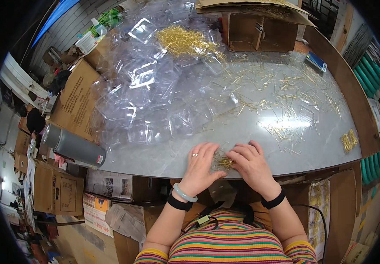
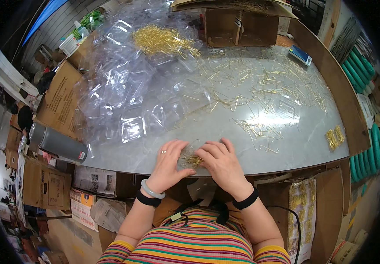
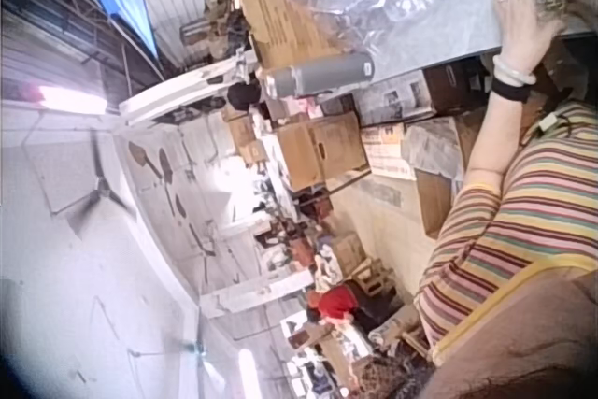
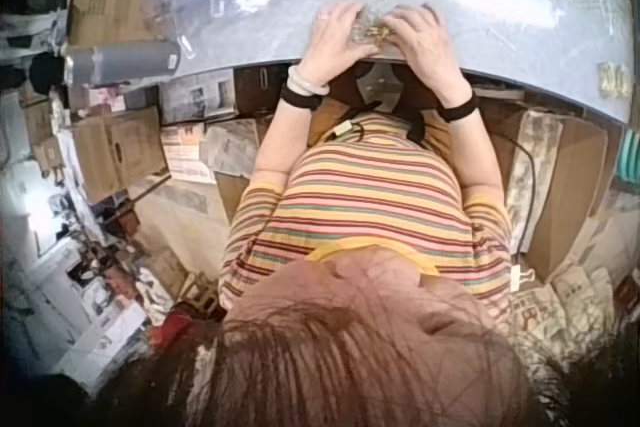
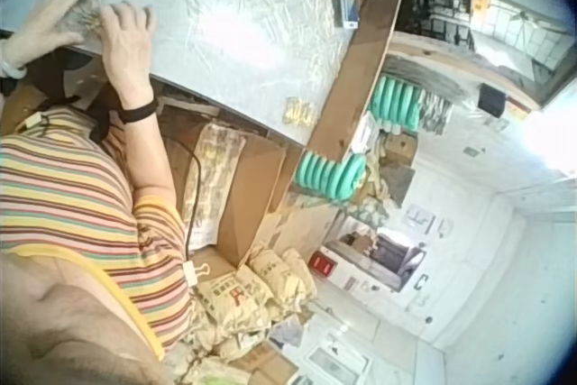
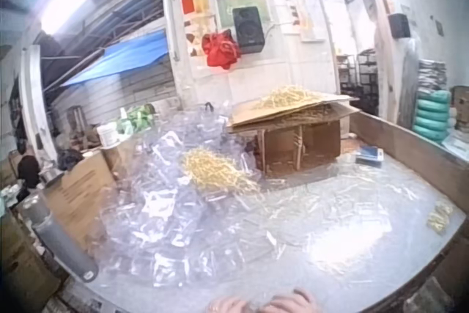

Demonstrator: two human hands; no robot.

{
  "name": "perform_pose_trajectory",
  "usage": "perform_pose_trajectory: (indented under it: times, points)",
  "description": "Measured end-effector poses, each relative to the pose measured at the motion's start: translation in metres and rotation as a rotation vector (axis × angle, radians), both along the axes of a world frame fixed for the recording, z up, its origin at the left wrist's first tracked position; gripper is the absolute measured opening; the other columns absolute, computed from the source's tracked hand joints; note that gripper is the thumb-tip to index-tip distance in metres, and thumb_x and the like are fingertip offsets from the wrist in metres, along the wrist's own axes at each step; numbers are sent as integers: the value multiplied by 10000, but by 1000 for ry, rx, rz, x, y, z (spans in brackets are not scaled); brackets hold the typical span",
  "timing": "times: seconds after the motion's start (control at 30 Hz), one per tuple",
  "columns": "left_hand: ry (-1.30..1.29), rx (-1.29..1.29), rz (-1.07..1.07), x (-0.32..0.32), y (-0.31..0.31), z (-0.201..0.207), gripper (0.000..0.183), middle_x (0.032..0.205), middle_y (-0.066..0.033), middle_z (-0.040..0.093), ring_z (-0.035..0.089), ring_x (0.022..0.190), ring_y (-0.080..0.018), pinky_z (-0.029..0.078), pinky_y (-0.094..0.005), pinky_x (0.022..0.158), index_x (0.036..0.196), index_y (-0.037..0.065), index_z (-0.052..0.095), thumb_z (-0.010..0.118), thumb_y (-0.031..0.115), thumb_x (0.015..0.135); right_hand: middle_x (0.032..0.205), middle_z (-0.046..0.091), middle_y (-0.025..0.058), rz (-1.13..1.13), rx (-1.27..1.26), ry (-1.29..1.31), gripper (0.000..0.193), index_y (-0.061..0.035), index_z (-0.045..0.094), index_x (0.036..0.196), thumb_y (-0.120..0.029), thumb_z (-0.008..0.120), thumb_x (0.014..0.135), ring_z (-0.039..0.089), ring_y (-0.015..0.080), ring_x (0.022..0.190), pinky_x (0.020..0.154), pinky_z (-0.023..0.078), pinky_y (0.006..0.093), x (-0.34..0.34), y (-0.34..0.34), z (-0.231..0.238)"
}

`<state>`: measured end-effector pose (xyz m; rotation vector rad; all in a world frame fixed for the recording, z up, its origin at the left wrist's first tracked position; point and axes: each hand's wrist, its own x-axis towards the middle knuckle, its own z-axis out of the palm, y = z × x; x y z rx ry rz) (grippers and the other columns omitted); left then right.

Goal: Sorting small gold-colored metal pins into clear plastic trays at a workstation.

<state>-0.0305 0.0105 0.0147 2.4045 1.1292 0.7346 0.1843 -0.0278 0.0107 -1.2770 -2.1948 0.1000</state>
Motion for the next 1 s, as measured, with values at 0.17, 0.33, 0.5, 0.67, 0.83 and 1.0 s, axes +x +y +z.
perform_pose_trajectory:
  times: [0.17,0.33,0.5,0.67,0.83,1.0]
  points:
    - [-6,-36,-67,9,2,-9,765,1400,-185,486,356,1421,-411,259,-531,1190,1409,16,456,830,191,765,1379,459,202,-36,-188,437,703,-49,420,1434,-88,732,806,492,408,1259,1071,411,491,-1,-2,-2]
    - [-80,-81,-95,15,5,-19,707,1417,-194,473,385,1408,-404,242,-538,1206,1419,11,449,786,168,817,1474,357,234,144,-293,706,874,-36,263,1535,-52,703,781,409,446,1345,1149,354,468,-12,1,-3]
    - [-129,-82,-101,10,5,-19,678,1393,-203,489,409,1389,-403,261,-539,1200,1394,6,473,790,163,816,1418,461,221,88,-240,318,801,-24,365,1488,-30,722,771,428,432,1339,1157,344,475,5,-1,17]
    - [-111,-64,-122,11,4,-14,659,1383,-200,500,424,1376,-404,266,-544,1193,1375,9,490,795,184,818,1376,515,209,-3,-224,218,618,-3,473,1395,-9,700,821,498,414,1274,1107,387,487,18,-1,-1]
    - [-97,-26,-102,16,2,-16,656,1367,-195,496,417,1369,-406,272,-559,1179,1377,15,488,783,169,811,1416,468,230,-66,-151,419,643,8,435,1416,-67,720,844,481,412,1296,1104,396,467,-6,-11,-5]
    - [-96,-39,-82,14,3,-20,642,1375,-206,494,418,1370,-406,274,-559,1175,1385,20,472,762,146,827,1481,384,256,45,-220,413,812,5,367,1457,-169,798,791,411,431,1362,1133,372,459,-9,-6,13]
